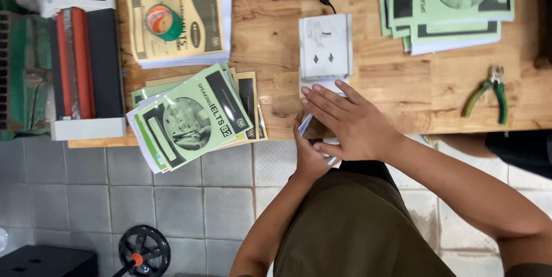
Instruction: The person repeatedly inserts booklets into a manual binding machine, closes the press to staple the spine, and stacks the finished copies. The person handles multiple booklets and uses the binding machine throughout the clip.
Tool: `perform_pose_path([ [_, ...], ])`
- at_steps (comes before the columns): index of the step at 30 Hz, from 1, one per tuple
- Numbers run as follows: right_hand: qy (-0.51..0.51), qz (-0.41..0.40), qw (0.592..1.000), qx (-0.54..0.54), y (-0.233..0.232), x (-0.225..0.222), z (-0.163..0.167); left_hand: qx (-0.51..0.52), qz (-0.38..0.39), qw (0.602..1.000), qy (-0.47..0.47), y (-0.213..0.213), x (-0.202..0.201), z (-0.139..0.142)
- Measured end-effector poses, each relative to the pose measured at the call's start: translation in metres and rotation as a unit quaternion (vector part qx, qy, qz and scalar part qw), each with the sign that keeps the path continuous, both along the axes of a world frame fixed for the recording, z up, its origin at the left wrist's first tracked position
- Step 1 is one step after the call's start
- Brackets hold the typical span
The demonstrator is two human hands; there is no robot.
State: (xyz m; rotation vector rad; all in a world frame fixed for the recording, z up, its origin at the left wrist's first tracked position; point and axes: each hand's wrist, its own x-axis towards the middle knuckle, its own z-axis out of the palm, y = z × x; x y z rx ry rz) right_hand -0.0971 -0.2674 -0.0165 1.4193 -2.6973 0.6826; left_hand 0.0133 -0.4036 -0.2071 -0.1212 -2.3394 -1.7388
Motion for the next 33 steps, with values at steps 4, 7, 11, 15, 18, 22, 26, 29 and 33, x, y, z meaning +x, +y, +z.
perform_pose_path([
  [4, 0.053, -0.014, 0.995, 0.079, -0.009, -0.020, -0.004, -0.022, 0.018, 0.999, 0.039, -0.001, -0.003, -0.005],
  [7, 0.032, -0.054, 0.987, 0.151, -0.021, -0.030, -0.012, -0.007, 0.011, 0.999, 0.030, -0.009, 0.002, -0.012],
  [11, -0.121, -0.154, 0.960, 0.198, -0.015, -0.015, -0.014, 0.123, 0.049, 0.991, 0.013, -0.030, 0.005, -0.014],
  [15, -0.275, -0.198, 0.933, -0.118, 0.037, 0.007, -0.011, 0.203, 0.130, 0.971, -0.008, -0.062, -0.023, -0.001],
  [18, -0.316, -0.185, 0.873, -0.321, 0.058, 0.030, -0.032, 0.213, 0.005, 0.977, 0.005, -0.066, -0.024, 0.025],
  [22, -0.289, -0.228, 0.811, -0.455, 0.055, 0.057, -0.077, 0.154, 0.004, 0.987, 0.047, -0.051, -0.023, 0.058],
  [26, -0.321, -0.332, 0.782, -0.418, 0.040, 0.074, -0.103, 0.128, 0.072, 0.989, -0.035, -0.034, -0.020, 0.071],
  [29, -0.321, -0.248, 0.771, -0.490, 0.041, 0.087, -0.102, 0.159, 0.067, 0.985, -0.015, -0.030, -0.010, 0.070],
  [33, -0.304, -0.229, 0.767, -0.517, 0.046, 0.086, -0.108, 0.213, 0.017, 0.975, 0.055, -0.035, -0.005, 0.055],
])
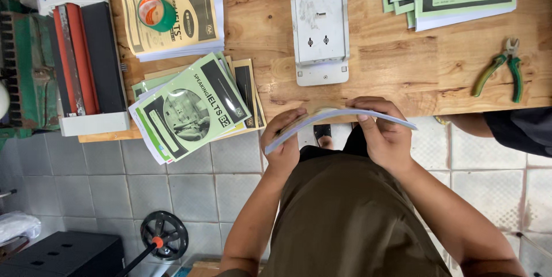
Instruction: The person repeatedly inserts booklets into a manual binding machine, closes the press to staple the spine, and stacks the finished copies. The person handles multiple booklets and uses the binding machine throughout the clip.
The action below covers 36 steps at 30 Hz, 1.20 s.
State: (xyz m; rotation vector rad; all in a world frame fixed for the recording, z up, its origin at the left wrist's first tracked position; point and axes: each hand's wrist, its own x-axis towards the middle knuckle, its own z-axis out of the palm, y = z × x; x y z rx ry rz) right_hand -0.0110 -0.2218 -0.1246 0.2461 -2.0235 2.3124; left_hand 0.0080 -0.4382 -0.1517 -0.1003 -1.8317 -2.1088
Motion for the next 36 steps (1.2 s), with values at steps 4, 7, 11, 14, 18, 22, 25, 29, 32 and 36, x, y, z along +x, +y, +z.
perform_pose_path([
  [4, -0.066, 0.024, 0.992, 0.106, -0.005, -0.018, -0.024, -0.108, 0.039, 0.990, -0.086, -0.007, -0.015, -0.025],
  [7, -0.055, 0.015, 0.991, 0.119, -0.008, -0.019, -0.036, -0.077, 0.054, 0.990, -0.102, -0.009, -0.023, -0.044],
  [11, -0.008, 0.020, 0.998, 0.059, -0.008, -0.014, -0.045, -0.087, 0.039, 0.992, -0.083, -0.020, -0.014, -0.062],
  [14, -0.063, 0.022, 0.990, 0.123, -0.008, -0.019, -0.053, -0.091, 0.022, 0.988, -0.127, -0.023, -0.019, -0.072],
  [18, -0.079, 0.078, 0.992, 0.066, -0.002, -0.021, -0.063, -0.129, -0.008, 0.983, -0.129, -0.021, -0.025, -0.054],
  [22, -0.024, 0.106, 0.991, 0.081, 0.007, -0.018, -0.069, -0.351, 0.199, 0.910, 0.100, -0.019, -0.022, 0.024],
  [25, -0.016, 0.107, 0.989, 0.103, 0.015, -0.014, -0.071, -0.512, 0.011, 0.831, 0.217, -0.012, -0.031, 0.101],
  [29, -0.094, 0.101, 0.984, 0.113, 0.018, -0.008, -0.074, -0.624, -0.177, 0.740, 0.179, 0.044, -0.059, 0.157],
  [32, -0.119, 0.085, 0.985, 0.095, 0.015, -0.004, -0.075, -0.652, -0.259, 0.706, 0.099, 0.062, -0.073, 0.170],
  [36, -0.041, 0.107, 0.992, 0.053, 0.026, -0.005, -0.072, -0.640, -0.313, 0.701, 0.020, 0.062, -0.066, 0.169],
])
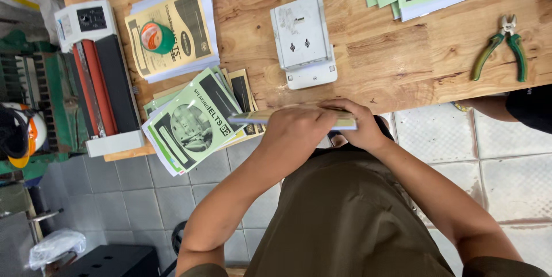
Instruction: The person repeatedly inserts booklets into a manual binding machine, closes the press to staple the spine, and stacks the finished copies. The person handles multiple booklets and uses the binding machine throughout the clip.
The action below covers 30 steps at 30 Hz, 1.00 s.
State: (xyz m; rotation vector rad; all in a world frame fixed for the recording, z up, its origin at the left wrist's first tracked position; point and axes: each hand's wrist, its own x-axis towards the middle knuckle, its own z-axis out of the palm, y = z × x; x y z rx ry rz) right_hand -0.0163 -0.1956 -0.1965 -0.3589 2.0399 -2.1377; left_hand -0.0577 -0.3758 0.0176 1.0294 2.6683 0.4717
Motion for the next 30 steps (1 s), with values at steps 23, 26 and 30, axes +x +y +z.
perform_pose_path([
  [23, 0.041, -0.193, 0.980, 0.023, 0.047, 0.008, -0.017, 0.570, 0.361, 0.727, -0.132, -0.093, 0.044, -0.247],
  [26, 0.029, -0.208, 0.978, 0.021, 0.046, 0.010, -0.023, 0.559, 0.363, 0.731, -0.145, -0.099, 0.046, -0.255],
  [30, 0.042, -0.227, 0.972, 0.046, 0.046, 0.008, -0.026, 0.563, 0.366, 0.713, -0.203, -0.106, 0.048, -0.261],
])
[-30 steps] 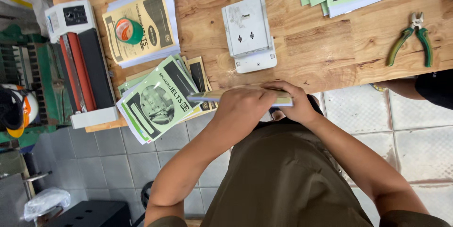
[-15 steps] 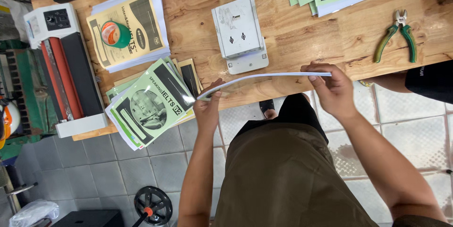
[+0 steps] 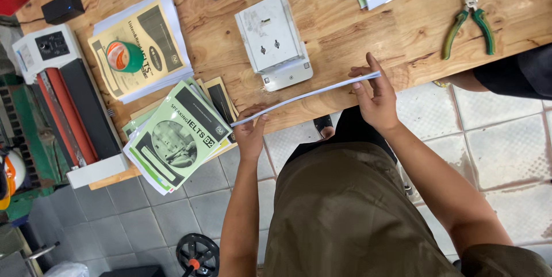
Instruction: The person repeatedly inserts booklets into a manual binding machine, closes the press to staple the spine, and stacks the finished copies. The person handles multiple booklets and uses the binding machine throughout the clip.
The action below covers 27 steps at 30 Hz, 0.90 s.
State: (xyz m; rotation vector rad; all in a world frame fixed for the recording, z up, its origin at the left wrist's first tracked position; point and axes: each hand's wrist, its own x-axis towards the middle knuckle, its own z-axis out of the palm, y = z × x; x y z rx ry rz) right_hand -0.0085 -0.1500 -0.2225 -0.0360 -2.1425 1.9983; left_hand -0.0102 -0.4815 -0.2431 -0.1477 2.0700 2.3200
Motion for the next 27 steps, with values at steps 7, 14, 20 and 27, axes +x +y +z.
perform_pose_path([
  [7, 0.023, -0.027, 0.993, 0.109, 0.004, -0.007, 0.003, -0.041, -0.025, 0.999, 0.011, -0.008, -0.002, -0.004],
  [14, 0.010, -0.020, 0.997, 0.069, 0.004, -0.013, 0.008, -0.047, -0.016, 0.999, -0.009, -0.010, -0.003, -0.004],
  [20, -0.001, -0.010, 0.997, 0.073, 0.003, -0.014, 0.013, -0.053, -0.013, 0.999, -0.005, -0.014, -0.002, -0.006],
  [27, 0.010, -0.004, 0.996, 0.093, 0.001, -0.011, 0.011, -0.060, -0.006, 0.998, -0.005, -0.019, -0.002, -0.006],
])
